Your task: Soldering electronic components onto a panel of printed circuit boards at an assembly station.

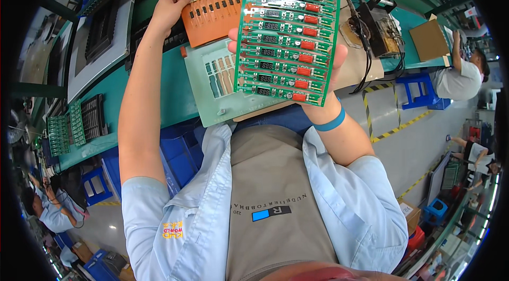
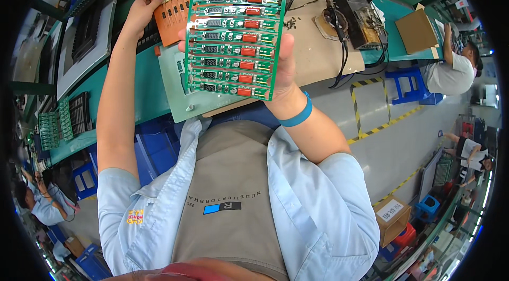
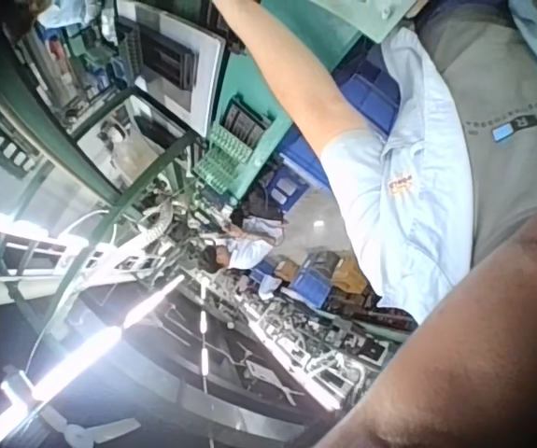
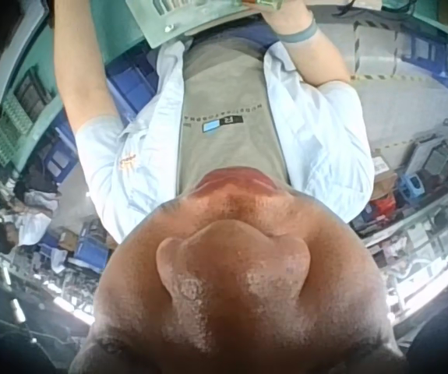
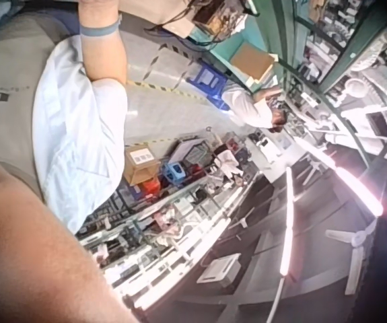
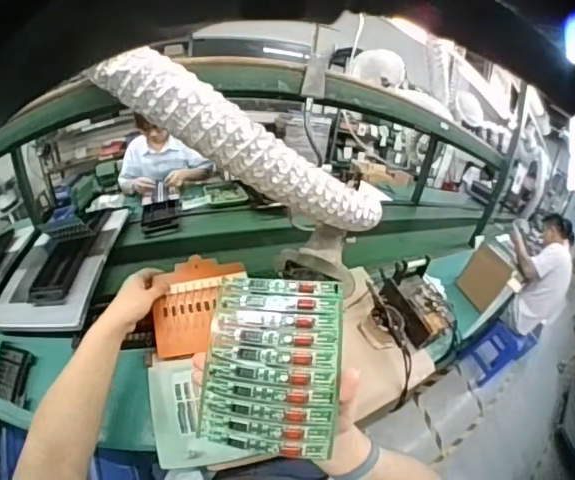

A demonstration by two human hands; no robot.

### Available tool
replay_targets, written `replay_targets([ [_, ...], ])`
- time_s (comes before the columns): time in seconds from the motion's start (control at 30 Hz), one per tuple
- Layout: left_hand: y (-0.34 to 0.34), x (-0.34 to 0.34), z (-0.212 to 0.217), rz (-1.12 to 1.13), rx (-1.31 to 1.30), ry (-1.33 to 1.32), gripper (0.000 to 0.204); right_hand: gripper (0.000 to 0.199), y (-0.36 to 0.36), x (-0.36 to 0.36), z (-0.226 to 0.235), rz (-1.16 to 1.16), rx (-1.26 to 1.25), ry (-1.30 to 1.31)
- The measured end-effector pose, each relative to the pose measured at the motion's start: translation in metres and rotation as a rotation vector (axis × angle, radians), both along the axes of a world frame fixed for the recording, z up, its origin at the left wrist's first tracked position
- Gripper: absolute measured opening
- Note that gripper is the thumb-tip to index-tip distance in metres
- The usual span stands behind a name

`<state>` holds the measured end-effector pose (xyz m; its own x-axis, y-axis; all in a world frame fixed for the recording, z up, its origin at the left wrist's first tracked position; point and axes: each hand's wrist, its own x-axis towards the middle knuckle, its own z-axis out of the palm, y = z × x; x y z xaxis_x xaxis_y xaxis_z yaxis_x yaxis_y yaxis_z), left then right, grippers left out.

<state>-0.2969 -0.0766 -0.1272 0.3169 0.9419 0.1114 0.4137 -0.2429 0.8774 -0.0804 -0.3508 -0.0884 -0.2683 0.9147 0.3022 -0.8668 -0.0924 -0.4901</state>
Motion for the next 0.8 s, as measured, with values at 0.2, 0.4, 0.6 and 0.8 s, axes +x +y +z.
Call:
replay_targets([
  [0.2, 0.000, 0.000, -0.007, 0.015, 0.043, 0.082, 0.053, 0.132, 0.000, 0.000, -0.001, -0.012, 0.027, -0.037],
  [0.4, 0.003, 0.003, -0.004, 0.026, 0.042, 0.178, 0.058, 0.132, 0.001, 0.002, 0.000, -0.015, 0.034, -0.039],
  [0.6, -0.002, -0.009, -0.004, 0.042, 0.053, 0.221, 0.059, 0.130, -0.004, 0.003, -0.003, -0.063, -0.144, 0.002],
  [0.8, -0.039, 0.012, 0.013, 0.115, 0.397, 0.377, 0.057, 0.122, -0.002, 0.009, -0.010, 0.013, 0.037, 0.075],
])
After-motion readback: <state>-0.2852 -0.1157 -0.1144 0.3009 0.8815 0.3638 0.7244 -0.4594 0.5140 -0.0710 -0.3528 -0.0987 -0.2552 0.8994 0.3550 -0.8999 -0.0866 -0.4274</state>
